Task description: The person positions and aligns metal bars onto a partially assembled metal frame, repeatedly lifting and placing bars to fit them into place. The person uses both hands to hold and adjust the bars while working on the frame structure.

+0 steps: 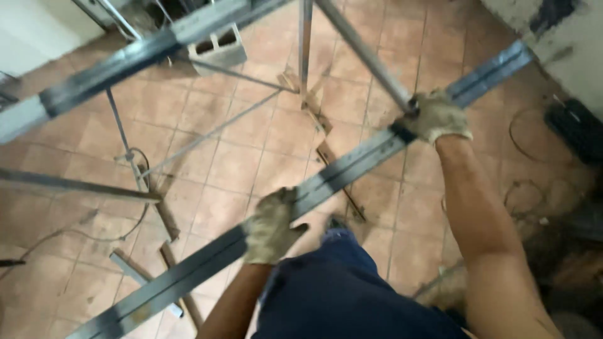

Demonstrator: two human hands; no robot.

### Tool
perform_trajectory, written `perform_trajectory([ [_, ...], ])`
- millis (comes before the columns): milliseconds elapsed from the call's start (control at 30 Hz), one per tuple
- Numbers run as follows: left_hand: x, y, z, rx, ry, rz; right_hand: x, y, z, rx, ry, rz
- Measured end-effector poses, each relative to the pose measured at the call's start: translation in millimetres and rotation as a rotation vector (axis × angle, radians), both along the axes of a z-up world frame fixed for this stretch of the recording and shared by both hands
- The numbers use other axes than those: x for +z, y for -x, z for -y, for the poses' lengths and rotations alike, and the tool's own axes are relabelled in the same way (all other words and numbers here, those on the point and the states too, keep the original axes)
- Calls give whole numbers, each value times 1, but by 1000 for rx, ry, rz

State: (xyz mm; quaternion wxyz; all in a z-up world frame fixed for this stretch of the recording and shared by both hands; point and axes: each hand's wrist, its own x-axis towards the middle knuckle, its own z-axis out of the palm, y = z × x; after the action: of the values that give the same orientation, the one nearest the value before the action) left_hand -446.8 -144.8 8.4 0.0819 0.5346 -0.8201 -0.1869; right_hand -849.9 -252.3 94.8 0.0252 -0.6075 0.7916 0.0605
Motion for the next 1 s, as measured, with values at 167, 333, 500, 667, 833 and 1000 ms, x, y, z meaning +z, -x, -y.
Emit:
perform_trajectory([
  [167, 53, 145, 58, -70, -79, 186, -60, 63, 44, 61, -190, -60],
  [333, 55, 195, 65, 226, -191, 190, -23, 54, 47, 89, -240, 115],
  [500, 103, 206, 58, 245, -125, 189, -19, 62, 53, 81, -203, 152],
  [667, 97, 200, 37, -20, -91, 237, 10, 66, 40, 136, -259, 266],
  [833, 73, 189, 39, -23, -10, 179, 54, 53, 44, 133, -343, 301],
  [1000, 59, 182, 31, 47, 24, 222, 48, 62, 41, 156, -391, 337],
])
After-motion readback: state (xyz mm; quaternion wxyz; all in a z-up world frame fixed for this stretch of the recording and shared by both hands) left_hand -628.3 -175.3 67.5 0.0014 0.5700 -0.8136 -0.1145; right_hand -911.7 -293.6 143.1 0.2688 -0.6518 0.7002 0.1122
